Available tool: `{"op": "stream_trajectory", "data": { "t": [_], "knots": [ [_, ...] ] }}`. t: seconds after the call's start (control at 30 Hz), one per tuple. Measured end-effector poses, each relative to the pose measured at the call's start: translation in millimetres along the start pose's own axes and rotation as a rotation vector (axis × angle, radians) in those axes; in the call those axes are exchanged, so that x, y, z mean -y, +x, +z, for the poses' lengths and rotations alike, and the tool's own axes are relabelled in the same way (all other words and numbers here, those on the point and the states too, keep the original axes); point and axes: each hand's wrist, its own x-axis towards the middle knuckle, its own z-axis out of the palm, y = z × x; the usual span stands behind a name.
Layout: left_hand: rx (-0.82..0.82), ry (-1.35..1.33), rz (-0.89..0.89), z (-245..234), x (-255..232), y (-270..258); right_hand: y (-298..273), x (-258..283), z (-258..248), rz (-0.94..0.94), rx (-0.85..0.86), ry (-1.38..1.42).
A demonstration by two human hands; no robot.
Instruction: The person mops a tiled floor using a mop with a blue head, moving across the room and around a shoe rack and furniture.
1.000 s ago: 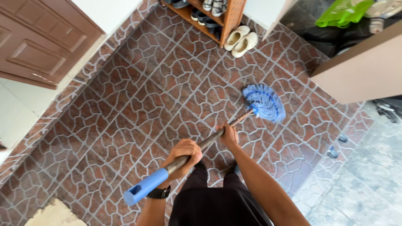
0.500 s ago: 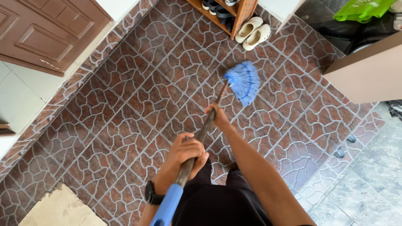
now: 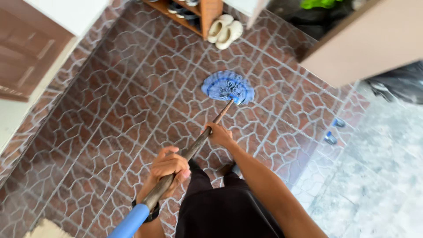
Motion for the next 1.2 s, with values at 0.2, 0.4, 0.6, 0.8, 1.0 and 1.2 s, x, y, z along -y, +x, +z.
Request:
{"op": "stream_trajectory", "data": {
  "t": [0.2, 0.4, 0.6, 0.8, 1.0, 1.2],
  "knots": [
    [0.130, -0.111, 0.059, 78, 4, 43, -13, -119, -52, 0.165, -0.090, -0.105],
    [0.261, -0.223, 0.135, 156, 16, 69, -63, -209, -81, 0.416, -0.182, -0.124],
    [0.482, -0.301, 0.167, 202, 21, 88, -122, -234, -78, 0.635, -0.456, -0.058],
    [0.569, -0.346, 0.151, 176, 41, 128, -104, -234, -46, 0.541, -0.648, 0.047],
    [0.551, -0.299, 0.150, 94, 45, 182, -23, -182, -35, 0.376, -0.631, 0.009],
    [0.399, -0.232, 0.216, 39, 49, 203, 53, -103, -47, 0.162, -0.765, 0.113]
  ]
}}
